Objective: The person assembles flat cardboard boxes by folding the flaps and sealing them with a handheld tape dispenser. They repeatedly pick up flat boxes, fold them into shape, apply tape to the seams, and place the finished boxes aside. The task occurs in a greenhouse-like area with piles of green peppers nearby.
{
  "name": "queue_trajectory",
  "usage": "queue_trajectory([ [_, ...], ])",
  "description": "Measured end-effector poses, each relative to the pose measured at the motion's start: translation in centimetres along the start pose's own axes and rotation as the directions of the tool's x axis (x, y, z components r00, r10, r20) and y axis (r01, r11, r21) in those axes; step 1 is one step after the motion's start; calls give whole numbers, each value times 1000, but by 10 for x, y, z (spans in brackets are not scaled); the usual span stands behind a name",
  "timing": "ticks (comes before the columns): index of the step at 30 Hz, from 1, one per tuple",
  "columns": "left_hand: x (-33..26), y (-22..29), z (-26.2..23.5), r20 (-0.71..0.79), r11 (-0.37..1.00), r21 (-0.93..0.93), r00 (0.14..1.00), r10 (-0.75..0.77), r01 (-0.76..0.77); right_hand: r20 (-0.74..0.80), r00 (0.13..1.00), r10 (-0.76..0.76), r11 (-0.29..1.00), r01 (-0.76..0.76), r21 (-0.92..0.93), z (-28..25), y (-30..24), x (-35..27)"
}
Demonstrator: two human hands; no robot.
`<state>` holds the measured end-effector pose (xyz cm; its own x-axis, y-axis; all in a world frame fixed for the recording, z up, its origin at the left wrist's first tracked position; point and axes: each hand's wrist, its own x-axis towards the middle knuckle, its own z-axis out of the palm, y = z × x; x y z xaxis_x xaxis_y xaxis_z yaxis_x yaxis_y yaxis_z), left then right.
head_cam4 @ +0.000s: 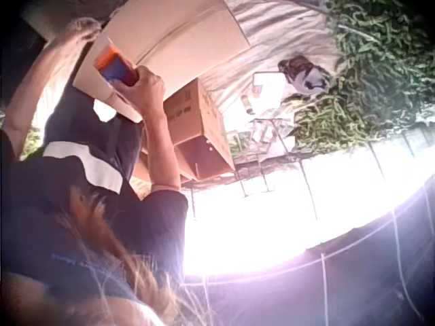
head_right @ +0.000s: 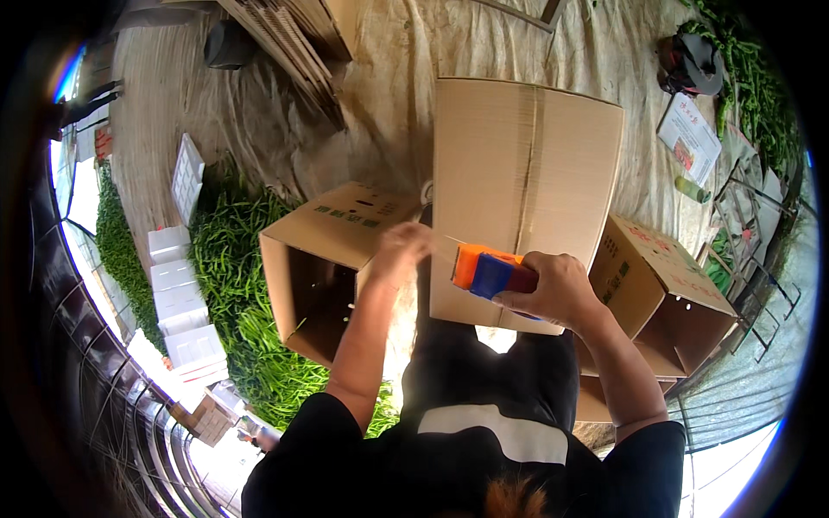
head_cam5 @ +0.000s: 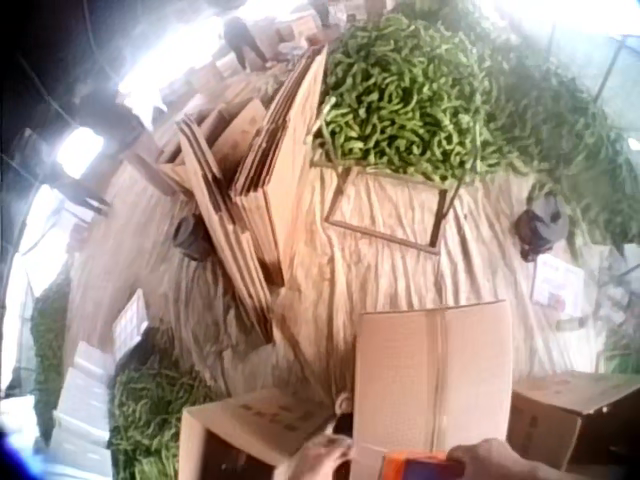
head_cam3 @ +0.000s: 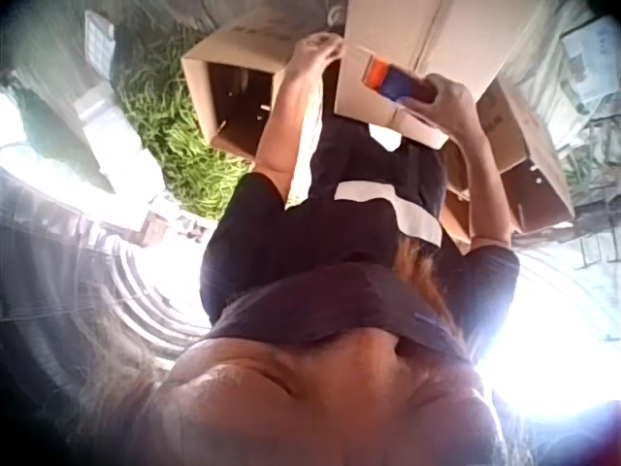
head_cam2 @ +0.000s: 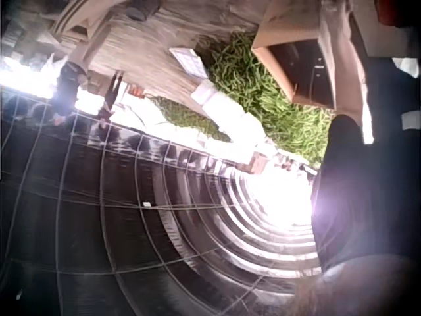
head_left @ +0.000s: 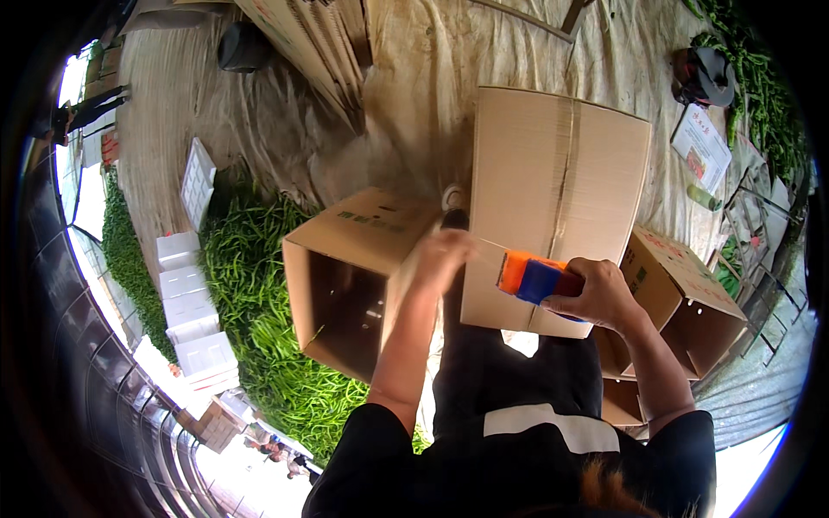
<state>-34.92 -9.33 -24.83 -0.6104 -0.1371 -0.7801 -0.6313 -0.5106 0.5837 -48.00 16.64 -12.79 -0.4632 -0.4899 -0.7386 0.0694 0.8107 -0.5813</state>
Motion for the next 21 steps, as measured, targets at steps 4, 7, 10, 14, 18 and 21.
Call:
queue_trajectory([
  [4,85,-38,-57,-268,987,151,959,88,-49,11,998,58,958,-52,-281,-2,3,30],
  [7,164,-134,-90,-299,965,179,924,239,-191,-25,1000,8,934,-17,-358,29,-10,74],
  [10,196,-157,-69,-352,970,242,931,91,-3,-27,995,100,929,-103,-355,47,-3,89],
  [14,162,-115,-40,-113,643,753,935,337,-141,14,978,208,928,-193,-318,37,5,95],
  [18,104,-57,33,-37,776,570,935,353,-271,-11,978,209,938,-204,-279,37,17,89],
  [21,91,-35,41,-115,804,578,961,253,-143,90,987,134,898,-82,-432,6,44,71],
])
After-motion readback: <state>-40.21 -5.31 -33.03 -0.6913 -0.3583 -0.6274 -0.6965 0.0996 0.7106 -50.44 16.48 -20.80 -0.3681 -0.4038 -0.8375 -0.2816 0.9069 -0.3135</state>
